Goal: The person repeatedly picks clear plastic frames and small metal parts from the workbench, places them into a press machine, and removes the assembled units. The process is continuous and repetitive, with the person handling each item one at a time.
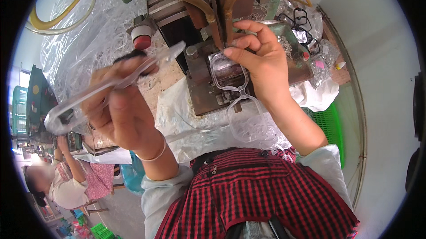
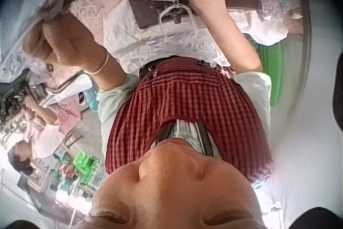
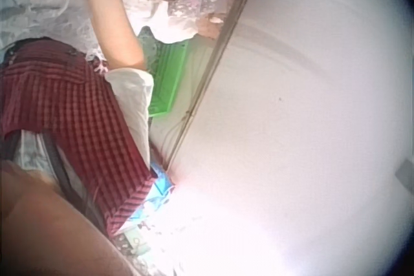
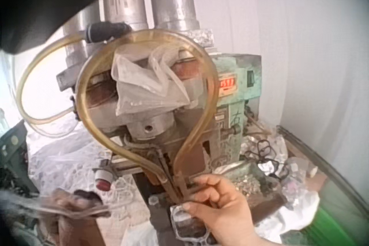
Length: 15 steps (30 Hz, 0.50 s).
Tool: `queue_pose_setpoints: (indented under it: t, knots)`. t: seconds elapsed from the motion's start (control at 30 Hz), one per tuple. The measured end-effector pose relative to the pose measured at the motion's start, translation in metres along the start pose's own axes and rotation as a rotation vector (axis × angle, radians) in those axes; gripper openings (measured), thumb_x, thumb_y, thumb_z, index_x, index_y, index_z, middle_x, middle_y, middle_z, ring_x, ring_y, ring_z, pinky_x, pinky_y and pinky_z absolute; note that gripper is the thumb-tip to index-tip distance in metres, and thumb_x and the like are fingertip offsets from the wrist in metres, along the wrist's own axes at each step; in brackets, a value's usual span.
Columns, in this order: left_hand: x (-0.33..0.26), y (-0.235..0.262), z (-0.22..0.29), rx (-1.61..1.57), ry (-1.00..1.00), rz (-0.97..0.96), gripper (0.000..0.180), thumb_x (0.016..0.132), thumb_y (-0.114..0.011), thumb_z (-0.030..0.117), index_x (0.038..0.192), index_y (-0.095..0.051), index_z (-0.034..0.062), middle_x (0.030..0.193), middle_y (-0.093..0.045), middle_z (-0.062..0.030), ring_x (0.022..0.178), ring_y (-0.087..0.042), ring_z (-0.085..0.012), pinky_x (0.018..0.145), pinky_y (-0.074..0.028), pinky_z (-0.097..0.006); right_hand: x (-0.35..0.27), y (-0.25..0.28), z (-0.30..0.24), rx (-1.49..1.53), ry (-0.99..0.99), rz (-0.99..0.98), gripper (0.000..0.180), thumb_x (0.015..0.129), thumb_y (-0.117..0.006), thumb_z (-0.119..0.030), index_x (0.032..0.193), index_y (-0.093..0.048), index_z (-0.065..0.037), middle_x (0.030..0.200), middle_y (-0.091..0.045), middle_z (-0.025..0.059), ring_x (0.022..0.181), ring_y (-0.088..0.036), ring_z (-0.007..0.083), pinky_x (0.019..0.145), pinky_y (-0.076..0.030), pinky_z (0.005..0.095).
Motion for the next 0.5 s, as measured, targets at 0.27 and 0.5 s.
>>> queue_pose_setpoints:
  t: [0.27,0.5]
  knots:
    - [0.002,-0.009,-0.002,0.331,-0.049,-0.029,0.022,0.095,-0.059,0.007,0.112,-0.062,-0.0058,0.107,-0.068,-0.0280,0.098,-0.069,-0.0387,0.085,-0.057,-0.052,-0.034,-0.010,-0.033,-0.339,0.225,-0.057,0.038,0.095,-0.064,-0.006,0.130,-0.054,0.008,0.114,-0.067,0.0171,0.109,-0.065,0.0249,0.097,-0.050,0.0322]
    - [-0.039,-0.069,-0.023,0.618,-0.073,-0.441,0.028,0.068,-0.073,0.006,0.095,-0.078,0.0127,0.105,-0.074,-0.0022,0.080,-0.062,-0.0212,0.092,-0.055,-0.043,-0.032,0.103,0.020,-1.017,0.236,0.151,0.026,0.103,-0.055,-0.021,0.117,-0.067,-0.003,0.097,-0.069,0.0237,0.091,-0.070,0.0357,0.079,-0.054,0.0396]
Point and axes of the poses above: each hand's wrist, its own x-axis towards the middle knuckle, its own y-axis out of the back of the hand, z = x × y, the point moved 3 cm from there along x, towards the middle knuckle
